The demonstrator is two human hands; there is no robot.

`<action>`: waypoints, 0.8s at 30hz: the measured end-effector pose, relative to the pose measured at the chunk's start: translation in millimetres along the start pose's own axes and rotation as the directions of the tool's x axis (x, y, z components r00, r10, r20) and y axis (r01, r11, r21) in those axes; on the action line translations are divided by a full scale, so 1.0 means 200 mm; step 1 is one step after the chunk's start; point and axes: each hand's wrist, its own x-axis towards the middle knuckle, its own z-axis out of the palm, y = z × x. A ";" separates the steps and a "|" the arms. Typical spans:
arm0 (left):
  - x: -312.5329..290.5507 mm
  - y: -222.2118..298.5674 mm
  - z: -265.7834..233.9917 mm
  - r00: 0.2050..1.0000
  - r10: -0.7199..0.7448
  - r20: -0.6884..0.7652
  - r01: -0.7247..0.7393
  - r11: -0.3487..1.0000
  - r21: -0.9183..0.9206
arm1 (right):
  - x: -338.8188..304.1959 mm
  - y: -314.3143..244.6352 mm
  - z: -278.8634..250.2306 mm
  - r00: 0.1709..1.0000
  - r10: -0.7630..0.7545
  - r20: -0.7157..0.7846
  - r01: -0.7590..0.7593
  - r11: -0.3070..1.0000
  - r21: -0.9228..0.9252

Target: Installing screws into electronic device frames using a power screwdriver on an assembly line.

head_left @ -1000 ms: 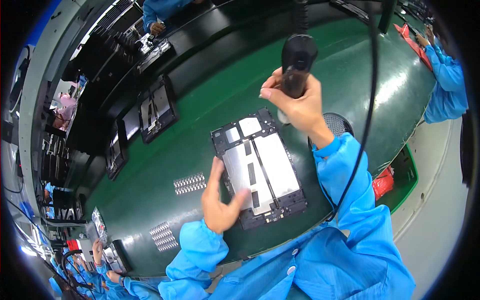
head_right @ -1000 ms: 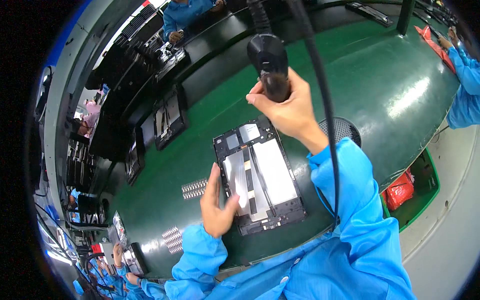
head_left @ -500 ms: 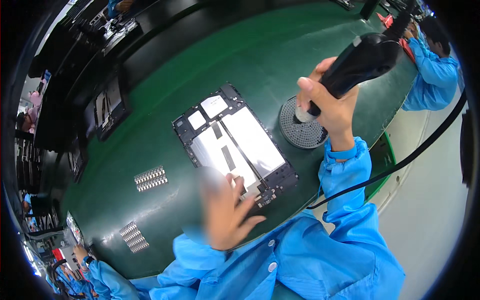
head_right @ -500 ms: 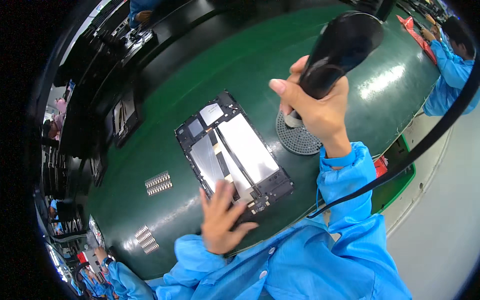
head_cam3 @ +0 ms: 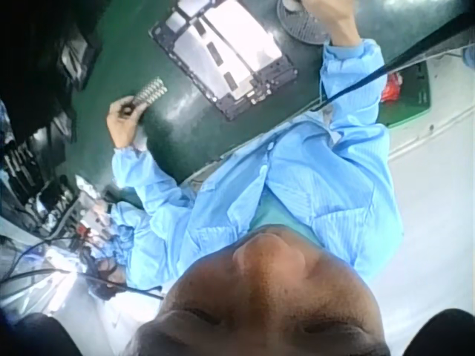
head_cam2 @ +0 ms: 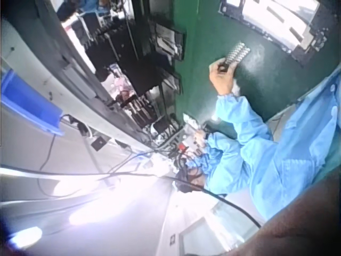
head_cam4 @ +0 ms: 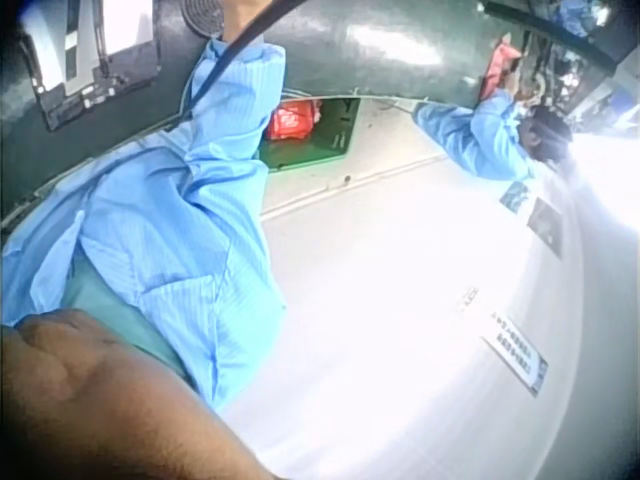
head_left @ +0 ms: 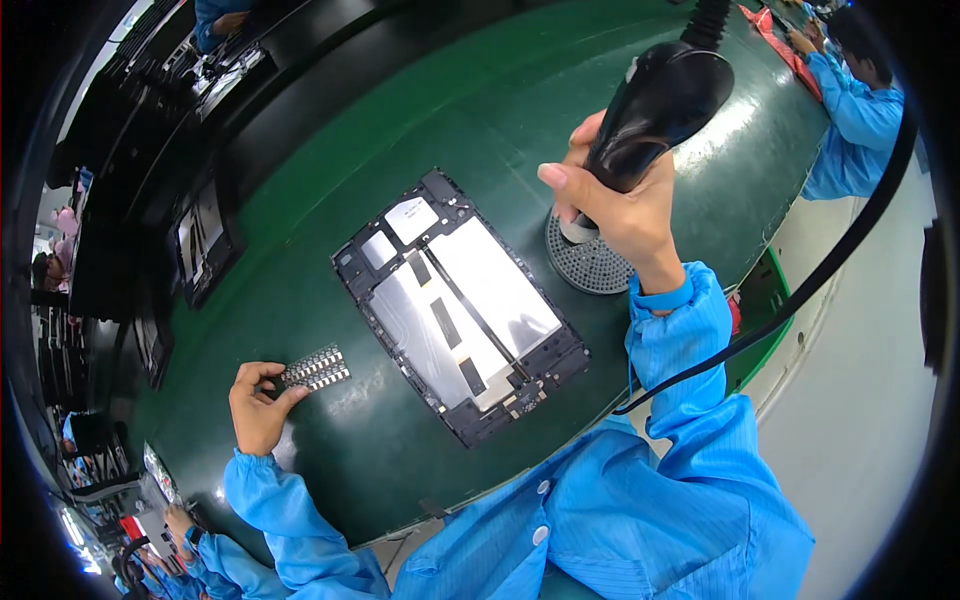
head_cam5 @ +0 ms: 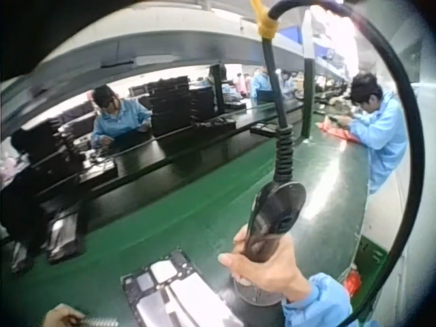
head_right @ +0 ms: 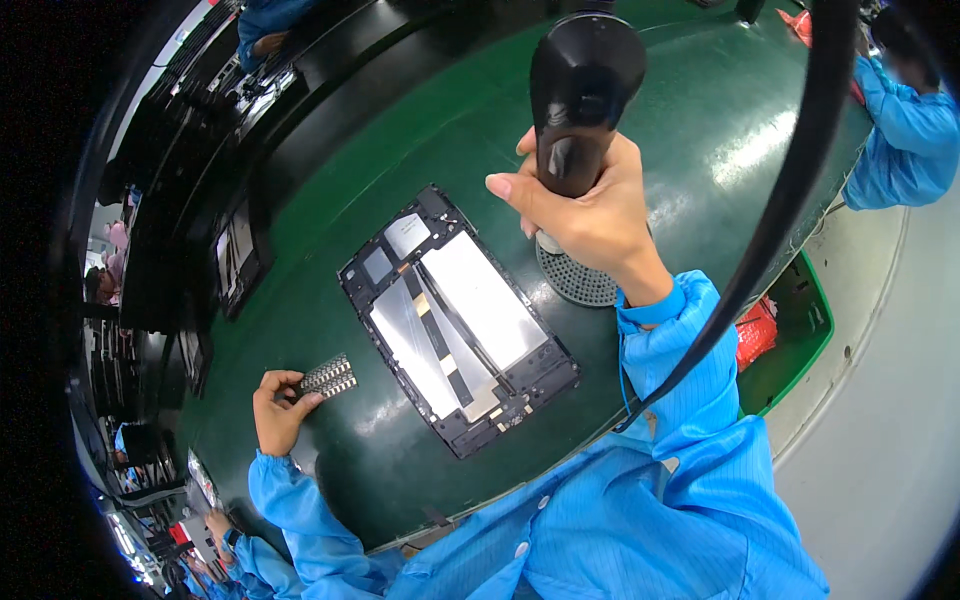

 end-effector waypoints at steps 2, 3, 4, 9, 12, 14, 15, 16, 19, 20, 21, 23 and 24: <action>0.00 0.03 0.02 0.997 -0.076 0.012 0.077 0.997 -0.022 | 0.00 0.01 0.00 1.000 0.014 -0.006 -0.014 1.000 -0.007; 0.00 0.04 0.02 0.988 -0.156 0.019 0.157 0.987 -0.040 | 0.00 0.01 0.01 1.000 0.027 -0.004 -0.027 1.000 -0.006; 0.00 0.04 0.02 0.990 -0.129 0.052 0.133 0.989 -0.070 | 0.00 0.01 0.01 0.999 0.041 -0.002 -0.041 0.999 -0.006; 0.00 0.02 0.00 0.976 -0.140 0.167 0.195 0.901 -0.387 | -0.02 0.02 0.02 0.999 0.041 -0.015 -0.041 0.999 -0.011; 0.00 -0.01 -0.02 0.968 -0.142 0.209 0.225 0.861 -0.455 | -0.02 0.01 0.03 0.999 0.047 -0.007 -0.047 0.999 0.002; 0.00 -0.03 -0.04 0.962 -0.142 0.234 0.241 0.845 -0.477 | -0.04 0.02 0.04 0.999 0.051 0.001 -0.051 0.999 0.004; 0.00 -0.03 -0.04 0.962 -0.143 0.231 0.239 0.850 -0.470 | -0.04 0.02 0.05 0.999 0.043 0.006 -0.043 0.999 0.004; 0.00 -0.03 -0.04 0.963 -0.144 0.229 0.238 0.854 -0.463 | -0.04 0.02 0.05 0.999 0.035 0.010 -0.035 0.999 0.004; -0.01 -0.05 -0.01 0.981 -0.141 0.133 0.183 0.902 -0.392 | -0.04 0.02 0.04 1.000 0.014 0.017 -0.015 1.000 0.021; -0.01 -0.06 0.00 0.981 -0.141 0.133 0.183 0.902 -0.391 | -0.04 0.02 0.04 1.000 0.015 0.015 -0.015 1.000 0.021; -0.02 -0.07 0.02 0.994 -0.081 0.068 0.099 0.938 -0.331 | -0.05 0.02 0.04 1.000 0.018 0.013 -0.018 1.000 0.019; -0.02 -0.06 0.03 1.000 -0.015 0.007 0.017 0.965 -0.262 | -0.05 0.02 0.04 1.000 0.022 0.010 -0.022 1.000 0.017; -0.04 -0.01 0.03 0.997 0.059 -0.054 -0.066 0.989 -0.132 | -0.05 0.02 0.04 1.000 0.027 0.014 -0.027 0.999 0.022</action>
